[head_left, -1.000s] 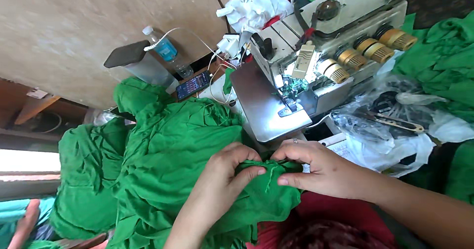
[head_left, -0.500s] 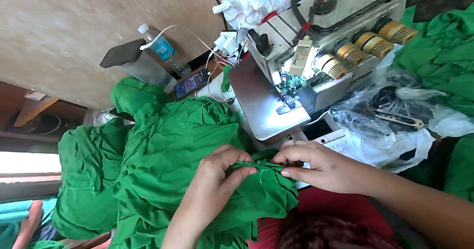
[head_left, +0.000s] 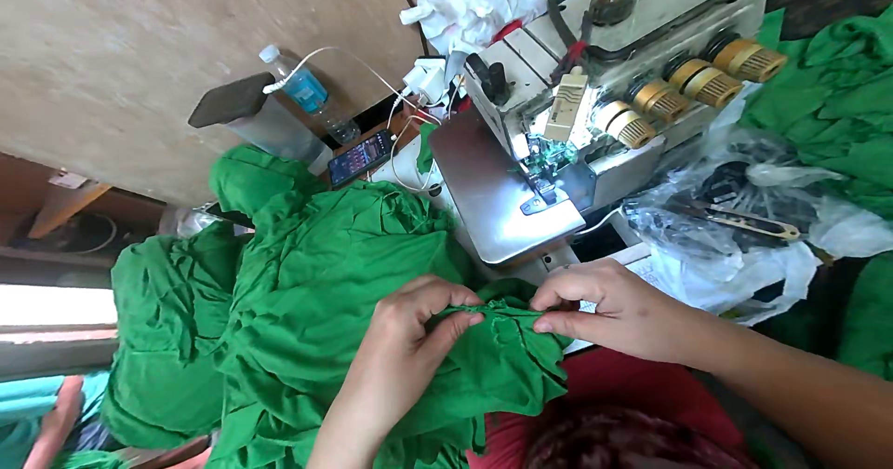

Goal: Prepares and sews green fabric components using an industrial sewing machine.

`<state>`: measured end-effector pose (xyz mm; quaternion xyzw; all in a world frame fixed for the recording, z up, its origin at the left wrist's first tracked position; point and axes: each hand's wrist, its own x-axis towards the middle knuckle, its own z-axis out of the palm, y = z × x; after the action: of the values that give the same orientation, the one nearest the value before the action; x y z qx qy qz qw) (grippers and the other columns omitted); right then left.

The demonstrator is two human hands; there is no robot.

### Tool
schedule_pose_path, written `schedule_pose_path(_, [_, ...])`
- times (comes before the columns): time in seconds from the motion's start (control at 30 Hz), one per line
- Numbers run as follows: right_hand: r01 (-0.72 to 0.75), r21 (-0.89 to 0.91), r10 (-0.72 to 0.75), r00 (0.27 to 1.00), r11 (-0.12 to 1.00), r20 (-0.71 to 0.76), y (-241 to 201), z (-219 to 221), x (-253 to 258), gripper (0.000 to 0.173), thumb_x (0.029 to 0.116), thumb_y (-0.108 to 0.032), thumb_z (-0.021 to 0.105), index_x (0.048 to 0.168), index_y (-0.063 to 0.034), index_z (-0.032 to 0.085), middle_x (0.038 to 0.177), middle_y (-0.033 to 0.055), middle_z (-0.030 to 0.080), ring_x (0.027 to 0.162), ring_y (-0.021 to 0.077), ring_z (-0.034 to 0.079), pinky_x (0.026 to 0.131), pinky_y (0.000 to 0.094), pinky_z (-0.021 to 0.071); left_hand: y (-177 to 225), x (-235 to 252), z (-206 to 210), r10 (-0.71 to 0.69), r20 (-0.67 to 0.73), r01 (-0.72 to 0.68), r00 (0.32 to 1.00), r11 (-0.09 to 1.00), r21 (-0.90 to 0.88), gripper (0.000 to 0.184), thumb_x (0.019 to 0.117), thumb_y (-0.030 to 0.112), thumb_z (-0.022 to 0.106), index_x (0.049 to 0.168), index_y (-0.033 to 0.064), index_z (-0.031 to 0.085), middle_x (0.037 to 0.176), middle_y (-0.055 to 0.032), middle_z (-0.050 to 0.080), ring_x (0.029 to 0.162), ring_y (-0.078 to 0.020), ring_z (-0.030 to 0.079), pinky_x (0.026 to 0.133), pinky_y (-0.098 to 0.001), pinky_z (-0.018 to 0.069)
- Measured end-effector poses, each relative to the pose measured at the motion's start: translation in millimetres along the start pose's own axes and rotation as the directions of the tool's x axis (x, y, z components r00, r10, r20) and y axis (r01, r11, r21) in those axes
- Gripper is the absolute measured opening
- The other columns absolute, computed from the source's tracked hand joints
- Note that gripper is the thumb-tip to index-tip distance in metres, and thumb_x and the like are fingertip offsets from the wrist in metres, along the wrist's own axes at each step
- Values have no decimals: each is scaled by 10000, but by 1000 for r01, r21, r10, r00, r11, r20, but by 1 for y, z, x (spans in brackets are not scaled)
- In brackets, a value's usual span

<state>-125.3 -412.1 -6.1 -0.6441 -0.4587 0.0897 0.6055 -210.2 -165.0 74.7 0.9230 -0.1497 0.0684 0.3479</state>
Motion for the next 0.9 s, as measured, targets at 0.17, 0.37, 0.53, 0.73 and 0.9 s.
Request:
schedule_pose_path(0.17, [45,-54,-47,999,998,-27,3,1,-2,264,995,-281,645,942,-34,722,838,8,698,795,-57,616,744,74,488,1,-1,-1,22,27,-22,999,1000,12,188,994,237,642,994,89,759,956,20,726,926,31,650,844,-110,514])
schedule_pose_path(0.37, [84,-160,-97,993,984,-72,3,5,-4,275,1022,-286,610,938,-44,712,843,23,695,797,-28,618,748,92,485,2,-2,0,53,1,-53,999,998,29,202,1014,221,617,1002,80,761,951,11,717,912,25,643,829,-109,513])
schedule_pose_path(0.53, [45,-268,-79,990,962,-119,3,7,-7,312,1047,-335,559,947,-83,712,811,7,693,763,18,631,712,159,503,3,-3,9,-11,-121,38,993,973,229,225,989,318,648,957,124,757,906,39,712,834,37,634,765,-102,507])
schedule_pose_path(0.73, [48,-170,-83,975,984,-207,4,11,-7,290,1048,-298,571,938,-62,699,853,-11,699,902,4,654,987,210,497,2,1,13,-17,-100,24,995,997,71,259,1076,283,504,1032,89,668,1011,8,675,1016,-14,624,906,-167,501])
schedule_pose_path(0.9, [114,216,-46,954,970,-295,-6,6,-5,188,1039,-212,598,1052,-26,622,821,-44,644,743,-80,579,684,80,491,10,43,8,179,-177,-164,968,981,100,235,1062,243,555,1032,59,698,972,-8,673,931,17,614,846,-129,494])
